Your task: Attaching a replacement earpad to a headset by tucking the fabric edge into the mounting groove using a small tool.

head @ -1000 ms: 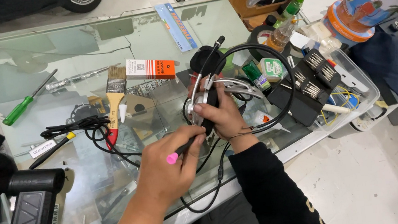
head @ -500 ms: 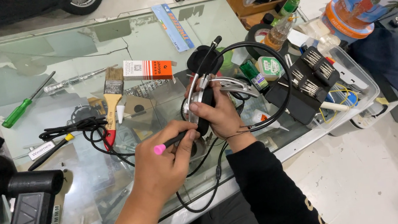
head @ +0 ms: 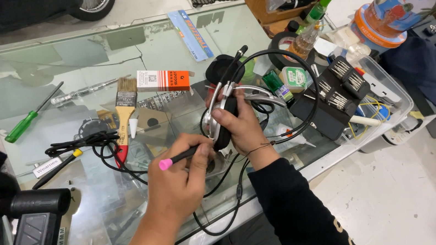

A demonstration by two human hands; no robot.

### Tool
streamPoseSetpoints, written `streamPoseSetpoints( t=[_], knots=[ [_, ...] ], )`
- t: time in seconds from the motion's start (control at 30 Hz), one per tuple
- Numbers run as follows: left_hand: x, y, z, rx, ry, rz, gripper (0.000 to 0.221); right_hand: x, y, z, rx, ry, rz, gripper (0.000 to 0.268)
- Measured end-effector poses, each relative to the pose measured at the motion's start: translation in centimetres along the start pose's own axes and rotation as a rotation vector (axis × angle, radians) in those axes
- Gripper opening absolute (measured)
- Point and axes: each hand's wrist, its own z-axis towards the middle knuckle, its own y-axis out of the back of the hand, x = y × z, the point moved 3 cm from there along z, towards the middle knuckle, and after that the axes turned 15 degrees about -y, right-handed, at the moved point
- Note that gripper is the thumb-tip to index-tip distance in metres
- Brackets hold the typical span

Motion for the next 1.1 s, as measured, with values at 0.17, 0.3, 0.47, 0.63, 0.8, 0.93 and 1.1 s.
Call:
streamPoseSetpoints(
  t=[0.17,0.3,0.47,0.63,0.8,0.93,1.1],
  knots=[
    [0.0,0.3,0.2,0.067,-0.024,0.031,0.021,-0.2,0.0,0.3,0.012,0.009,0.001,0.046],
    [0.0,0.2,0.3,0.074,-0.013,0.018,0.023,0.2,0.0,0.2,0.005,0.026,-0.044,0.044],
    [-0.1,-0.1,0.4,0.114,-0.028,0.067,0.023,0.9,-1.1,-0.2,0.002,0.021,-0.006,0.043],
    [-0.3,-0.6,0.2,0.141,-0.169,0.192,0.018,0.5,-0.7,0.1,-0.024,-0.019,0.036,0.044],
    [-0.5,-0.1,0.1,0.042,-0.198,0.141,0.017,0.7,-0.9,0.2,-0.054,-0.062,0.084,0.044],
    [-1.3,0.7,0.0,0.024,-0.151,0.090,0.023,0.2,0.2,0.5,-0.010,-0.206,0.161,0.052],
    [-1.6,0.0,0.3,0.091,-0.242,0.057,0.019,0.5,0.0,0.5,-0.025,-0.271,0.241,0.046]
  ],
)
